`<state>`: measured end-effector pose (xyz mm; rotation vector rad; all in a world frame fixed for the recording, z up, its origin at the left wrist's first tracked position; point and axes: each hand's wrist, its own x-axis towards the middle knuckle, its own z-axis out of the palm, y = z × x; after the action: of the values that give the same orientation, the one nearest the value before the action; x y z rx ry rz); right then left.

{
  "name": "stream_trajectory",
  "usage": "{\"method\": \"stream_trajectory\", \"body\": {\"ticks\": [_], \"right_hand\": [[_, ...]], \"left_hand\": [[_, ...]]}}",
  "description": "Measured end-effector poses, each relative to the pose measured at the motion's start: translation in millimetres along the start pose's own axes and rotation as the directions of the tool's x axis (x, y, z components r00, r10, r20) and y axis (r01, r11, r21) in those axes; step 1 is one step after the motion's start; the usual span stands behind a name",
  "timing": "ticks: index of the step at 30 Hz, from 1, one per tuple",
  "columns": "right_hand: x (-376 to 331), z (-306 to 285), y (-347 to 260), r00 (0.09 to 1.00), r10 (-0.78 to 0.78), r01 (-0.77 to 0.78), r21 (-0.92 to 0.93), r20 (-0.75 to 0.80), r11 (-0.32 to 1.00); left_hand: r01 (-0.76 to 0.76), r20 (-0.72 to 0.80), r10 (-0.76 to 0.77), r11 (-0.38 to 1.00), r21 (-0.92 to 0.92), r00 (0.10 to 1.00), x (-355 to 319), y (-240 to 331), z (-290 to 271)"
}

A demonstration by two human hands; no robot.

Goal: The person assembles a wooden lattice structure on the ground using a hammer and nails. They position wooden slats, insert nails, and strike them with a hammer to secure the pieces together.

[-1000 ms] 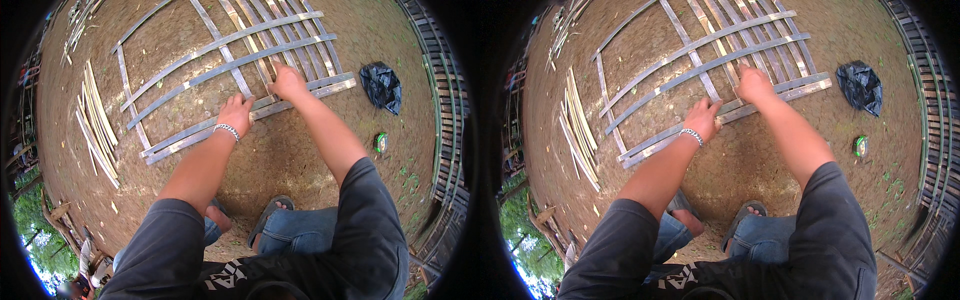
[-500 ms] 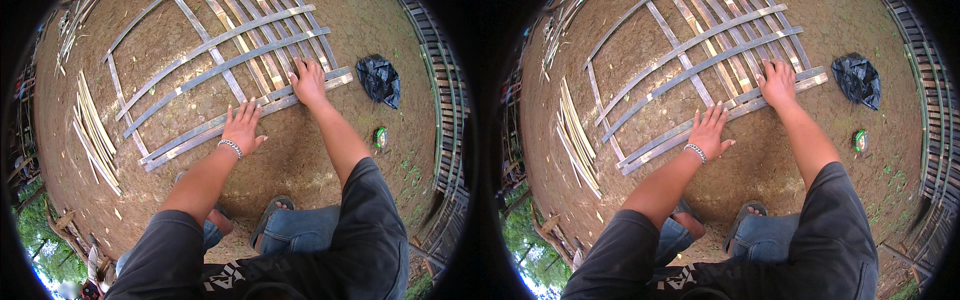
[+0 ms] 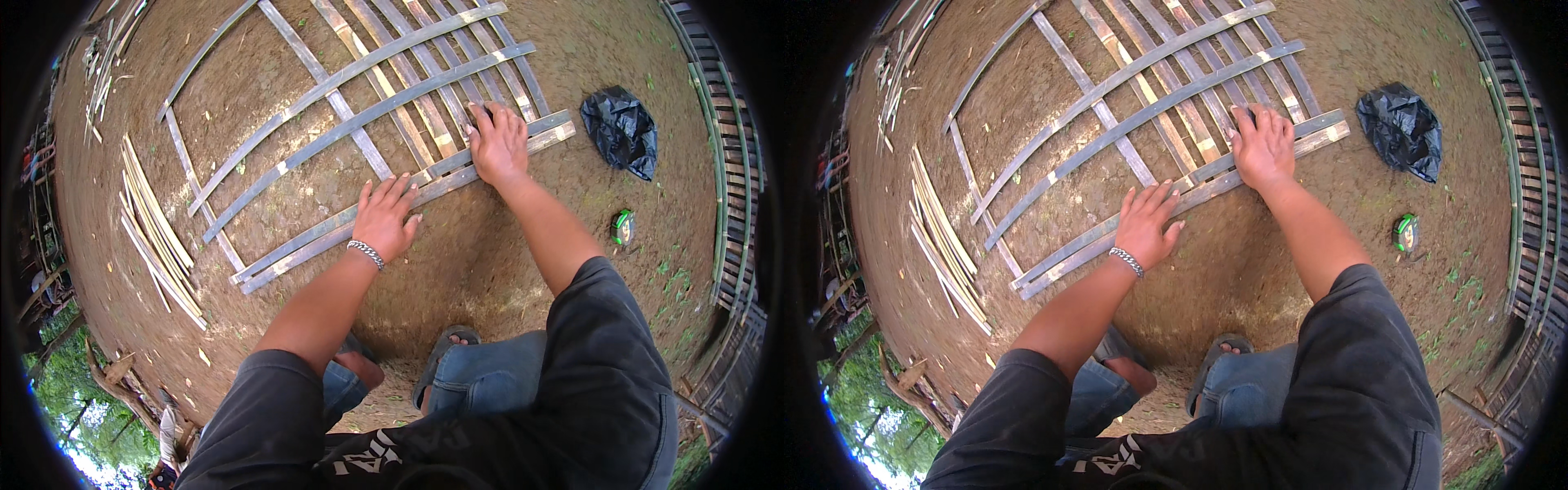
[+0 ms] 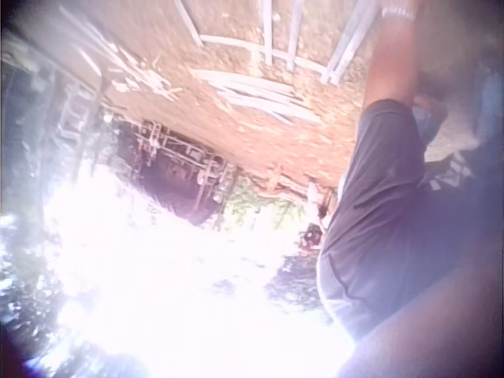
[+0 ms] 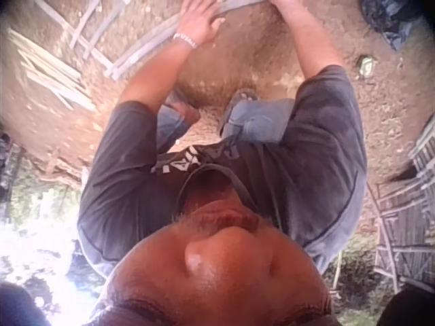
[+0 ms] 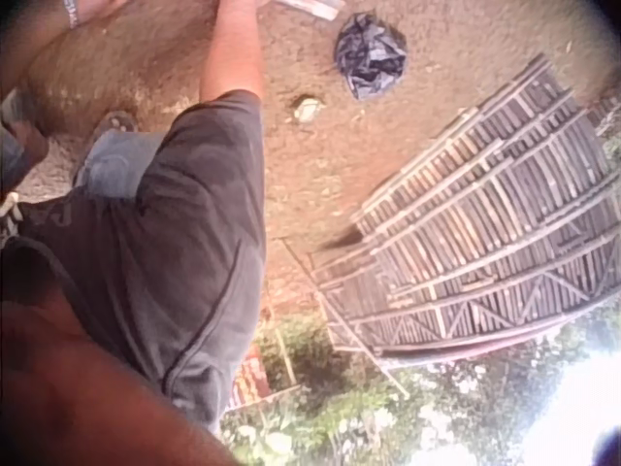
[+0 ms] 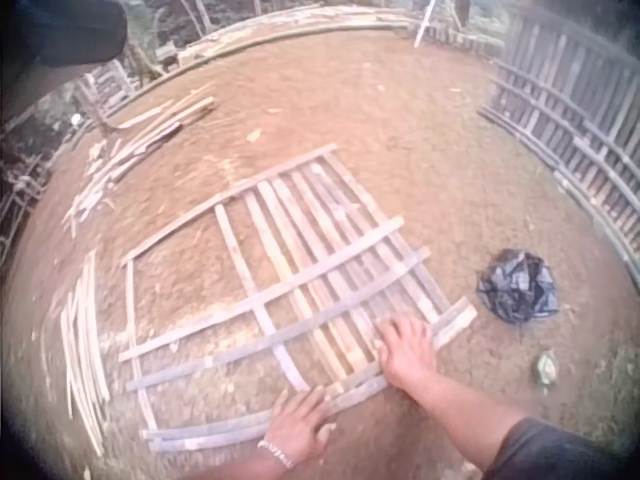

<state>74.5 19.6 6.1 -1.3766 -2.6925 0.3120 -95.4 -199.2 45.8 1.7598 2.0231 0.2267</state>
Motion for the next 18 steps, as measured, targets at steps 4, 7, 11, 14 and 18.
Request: {"method": "stream_trajectory", "body": {"ticks": [4, 7, 11, 14, 18], "right_hand": [[-0.2, 3.0, 3.9, 1.0, -0.02, 0.02, -0.001, -0.019, 1.0], [-0.1, 5.3, 5.0, 0.999, -0.017, 0.017, 0.008, -0.029, 1.0], [1.0, 5.3, 4.1, 0.999, -0.016, 0.017, 0.029, -0.047, 0.999], [4.9, 2.1, 3.0, 0.998, -0.022, 0.026, 0.065, -0.054, 0.998], [6.6, 3.3, 7.7, 0.994, -0.037, 0.046, 0.081, -0.106, 0.996]], "left_hand": [[0.002, -0.021, -0.004, 0.996, -0.09, 1.0, 13.3, -9.6, -2.0], [-0.061, -0.17, 0.037, 0.988, -0.14, 0.985, 36.2, -7.1, -5.5], [-0.059, -0.26, 0.023, 0.989, -0.135, 0.965, 71.3, -3.2, -1.8], [-0.016, -0.296, -0.037, 0.984, -0.176, 0.954, 97.7, 0.5, 1.7], [0.116, -0.316, -0.15, 0.985, -0.126, 0.937, 103.8, 18.0, 18.5]]}}
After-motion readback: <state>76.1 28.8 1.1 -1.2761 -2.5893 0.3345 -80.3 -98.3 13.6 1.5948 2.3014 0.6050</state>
